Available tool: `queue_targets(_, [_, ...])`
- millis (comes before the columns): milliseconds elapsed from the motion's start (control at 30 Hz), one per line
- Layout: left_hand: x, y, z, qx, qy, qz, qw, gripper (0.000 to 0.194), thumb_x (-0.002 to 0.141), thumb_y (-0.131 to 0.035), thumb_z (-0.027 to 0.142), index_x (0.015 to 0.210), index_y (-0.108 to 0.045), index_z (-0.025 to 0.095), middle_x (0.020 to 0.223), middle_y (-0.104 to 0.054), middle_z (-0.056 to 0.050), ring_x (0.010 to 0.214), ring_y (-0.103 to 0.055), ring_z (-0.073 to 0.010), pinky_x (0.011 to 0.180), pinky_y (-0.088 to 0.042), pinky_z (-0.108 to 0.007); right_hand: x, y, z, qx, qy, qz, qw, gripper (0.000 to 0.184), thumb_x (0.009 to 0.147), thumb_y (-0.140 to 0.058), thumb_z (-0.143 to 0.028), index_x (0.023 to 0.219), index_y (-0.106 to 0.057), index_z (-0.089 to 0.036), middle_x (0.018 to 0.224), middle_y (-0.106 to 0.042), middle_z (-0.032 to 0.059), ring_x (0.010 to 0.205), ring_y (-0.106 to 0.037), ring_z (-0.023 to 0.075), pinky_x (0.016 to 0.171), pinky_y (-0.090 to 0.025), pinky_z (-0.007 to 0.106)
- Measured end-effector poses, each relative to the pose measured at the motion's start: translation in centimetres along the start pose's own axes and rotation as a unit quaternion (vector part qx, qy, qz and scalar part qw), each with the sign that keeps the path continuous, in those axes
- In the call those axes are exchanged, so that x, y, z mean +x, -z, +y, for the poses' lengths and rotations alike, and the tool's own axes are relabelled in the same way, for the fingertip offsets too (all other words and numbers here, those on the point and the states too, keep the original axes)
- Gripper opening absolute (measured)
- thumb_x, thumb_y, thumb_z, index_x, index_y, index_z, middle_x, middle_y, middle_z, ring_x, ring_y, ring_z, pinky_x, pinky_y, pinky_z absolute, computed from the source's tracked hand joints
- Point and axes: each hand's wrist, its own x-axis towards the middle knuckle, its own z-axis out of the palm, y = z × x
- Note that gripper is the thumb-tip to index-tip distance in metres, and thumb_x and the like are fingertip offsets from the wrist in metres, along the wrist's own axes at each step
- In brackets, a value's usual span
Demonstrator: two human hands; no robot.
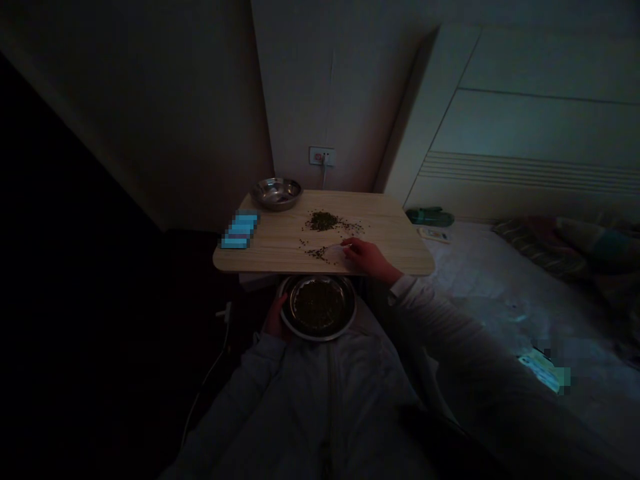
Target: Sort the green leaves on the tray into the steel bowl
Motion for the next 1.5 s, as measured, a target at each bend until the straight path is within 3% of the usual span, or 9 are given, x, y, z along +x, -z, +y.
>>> queue_targets(267, [0.5,0.4,-0.1,0.004,0.011,-0.017,1.000,0.021,0.075,-0.057,0.030,0.084,-0.072,0.019,0.083,-0.076,-0.008,0.110,-0.061,-0.0284,0.100,-0.043,-0.042,-0.9,1.2,1.1,0.019,-0.033,0.020,0.999,0.024,0.084,-0.050,-0.026,0.101,-0.064,-0.016,0.074,-0.069,0.0036,0.066,-0.059,0.0148,0.066,-0.044,0.027])
queue_targets(533, [-0.2,-0.4,0.2,0.003,0.016,-0.006,1.000,0.020,0.078,-0.054,0.029,0.080,-0.072,0.021,0.077,-0.076,-0.006,0.110,-0.062,-0.0277,0.101,-0.042,-0.041,-1.5,1.3,2.3,0.002,-0.057,0.029,0.998,0.023,0.084,-0.049,-0.026,0.098,-0.065,-0.017,0.074,-0.069,0.0036,0.065,-0.059,0.0150,0.063,-0.043,0.026])
queue_targets(733, [0.2,-0.1,0.0,-0.008,0.006,-0.005,1.000,0.020,0.076,-0.056,0.029,0.082,-0.072,0.019,0.079,-0.076,-0.006,0.112,-0.060,-0.0268,0.102,-0.041,-0.040,-2.2,0.2,1.3,0.011,-0.016,0.014,1.000,0.023,0.083,-0.050,-0.027,0.098,-0.065,-0.017,0.069,-0.066,0.0013,0.062,-0.057,0.0135,0.061,-0.042,0.024])
queue_targets(967, [-0.3,-0.4,0.3,-0.004,0.017,-0.009,1.000,0.023,0.079,-0.053,0.030,0.082,-0.072,0.017,0.081,-0.076,-0.007,0.110,-0.061,-0.0270,0.102,-0.041,-0.039,-3.4,-0.7,-0.4,0.062,0.011,-0.045,0.997,0.025,0.083,-0.050,-0.029,0.100,-0.064,-0.016,0.066,-0.064,0.0002,0.059,-0.055,0.0126,0.058,-0.040,0.024])
queue_targets(1167, [-0.4,-0.7,0.3,-0.008,0.018,0.002,1.000,0.022,0.079,-0.052,0.028,0.079,-0.072,0.019,0.075,-0.075,-0.006,0.110,-0.062,-0.0273,0.101,-0.042,-0.040,-3.0,-0.4,-0.2,0.070,-0.017,0.013,0.997,0.023,0.083,-0.049,-0.028,0.097,-0.064,-0.016,0.066,-0.064,0.0003,0.060,-0.055,0.0130,0.059,-0.040,0.024])
queue_targets(1333, [0.3,0.2,0.0,0.001,0.003,-0.014,1.000,0.024,0.078,-0.056,0.031,0.092,-0.072,0.020,0.084,-0.076,-0.007,0.109,-0.062,-0.0282,0.099,-0.043,-0.043,-2.7,-0.4,-0.4,0.048,-0.030,0.012,0.998,0.023,0.083,-0.050,-0.026,0.097,-0.065,-0.016,0.070,-0.066,0.0020,0.062,-0.056,0.0137,0.061,-0.041,0.025])
queue_targets(1500, [0.5,0.3,-0.1,-0.004,-0.005,-0.025,1.000,0.018,0.073,-0.061,0.030,0.082,-0.073,0.020,0.079,-0.076,-0.006,0.103,-0.065,-0.0277,0.097,-0.045,-0.041,-2.7,-0.4,-0.3,0.028,-0.046,0.022,0.998,0.021,0.083,-0.051,-0.025,0.097,-0.065,-0.016,0.069,-0.066,0.0018,0.063,-0.057,0.0135,0.060,-0.040,0.024])
